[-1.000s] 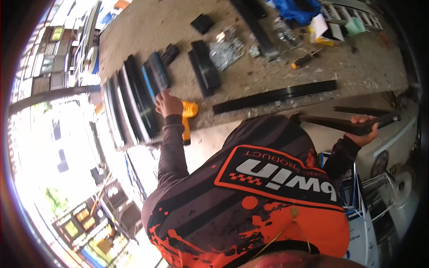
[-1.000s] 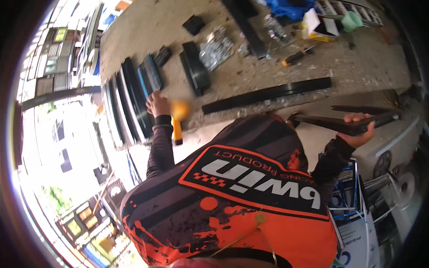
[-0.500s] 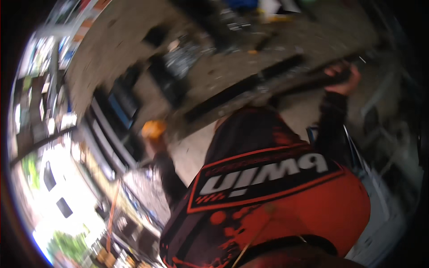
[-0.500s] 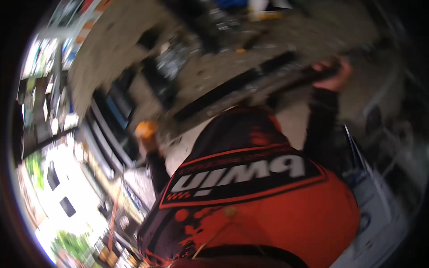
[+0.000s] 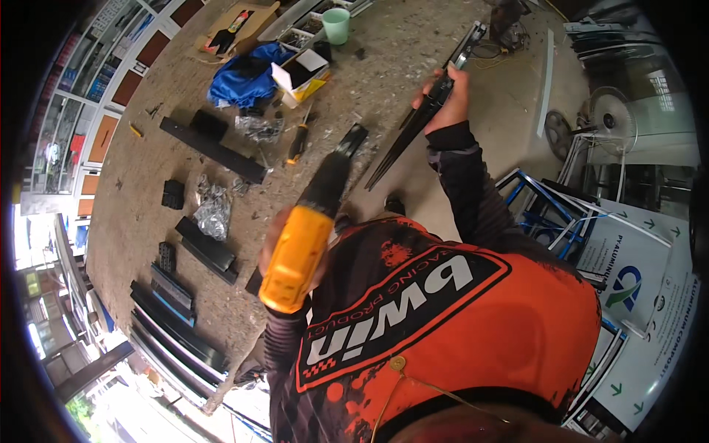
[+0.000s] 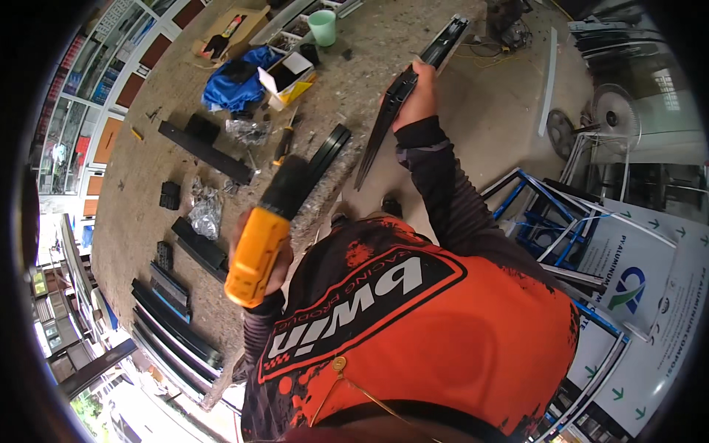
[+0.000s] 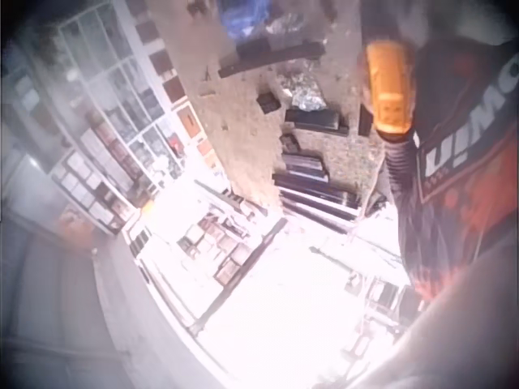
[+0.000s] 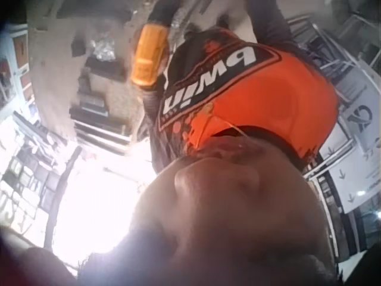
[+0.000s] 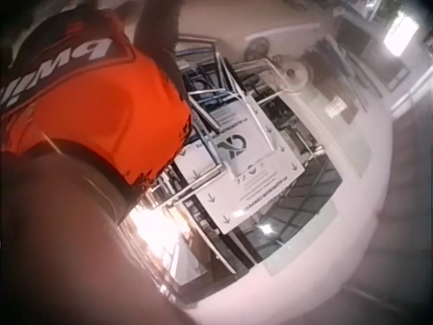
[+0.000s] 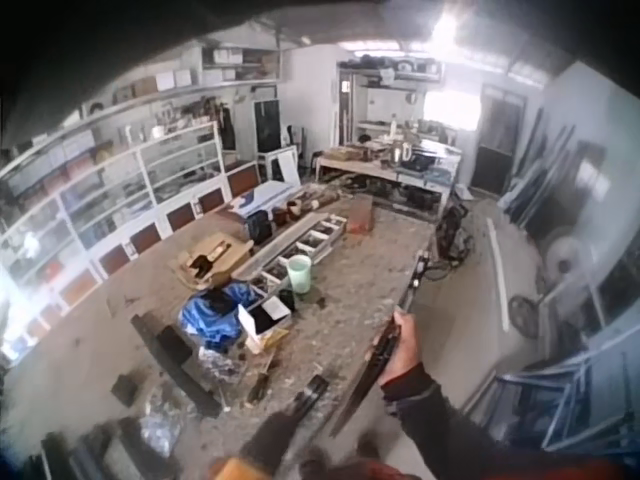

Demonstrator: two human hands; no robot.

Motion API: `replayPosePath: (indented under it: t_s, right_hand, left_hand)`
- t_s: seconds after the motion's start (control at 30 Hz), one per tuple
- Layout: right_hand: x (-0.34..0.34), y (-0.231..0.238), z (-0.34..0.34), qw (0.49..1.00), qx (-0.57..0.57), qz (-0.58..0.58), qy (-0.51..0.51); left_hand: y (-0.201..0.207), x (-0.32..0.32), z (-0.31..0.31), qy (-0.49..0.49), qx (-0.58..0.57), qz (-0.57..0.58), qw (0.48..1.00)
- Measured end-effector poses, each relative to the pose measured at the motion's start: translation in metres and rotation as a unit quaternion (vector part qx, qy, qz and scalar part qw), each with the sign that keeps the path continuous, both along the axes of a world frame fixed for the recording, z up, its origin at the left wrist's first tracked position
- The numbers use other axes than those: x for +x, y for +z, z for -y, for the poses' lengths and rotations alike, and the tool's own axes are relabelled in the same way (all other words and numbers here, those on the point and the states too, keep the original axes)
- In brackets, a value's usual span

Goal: The person assembles an aluminum frame structure. The person picks up aluminum profiles, fits plastic corner joints and rubber seals onto them, fastens the pieces together using an electric drill/screwdriver, and checks the alignment with a level.

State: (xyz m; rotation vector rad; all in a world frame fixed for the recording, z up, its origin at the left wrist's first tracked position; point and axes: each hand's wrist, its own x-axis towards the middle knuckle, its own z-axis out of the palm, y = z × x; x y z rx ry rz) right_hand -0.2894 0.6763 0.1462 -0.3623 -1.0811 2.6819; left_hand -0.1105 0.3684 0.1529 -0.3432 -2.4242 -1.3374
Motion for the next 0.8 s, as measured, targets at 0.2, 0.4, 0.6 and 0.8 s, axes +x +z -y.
replayPosePath:
  t_s: [0.2,0.4,0.6,0.8]
  right_hand:
    - [-0.006,0.007,-0.053,1.000,-0.016,0.003,-0.008]
    - [-0.013,-0.004,-0.110,1.000,0.009,-0.026,-0.012]
    - [-0.006,-0.001,-0.143,0.999,0.000,-0.047,0.015]
    - [0.005,0.013,-0.164,0.997,-0.008,-0.068,0.044]
  left_hand:
    - [0.032,-0.024,-0.107,-0.136,-0.028,0.032,0.990]
    - [0.030,-0.026,-0.183,-0.116,-0.030,-0.012,0.993]
    - [-0.016,-0.014,-0.222,-0.123,0.225,0.212,0.943]
    - [-0.009,-0.004,-0.250,-0.095,0.241,0.203,0.944]
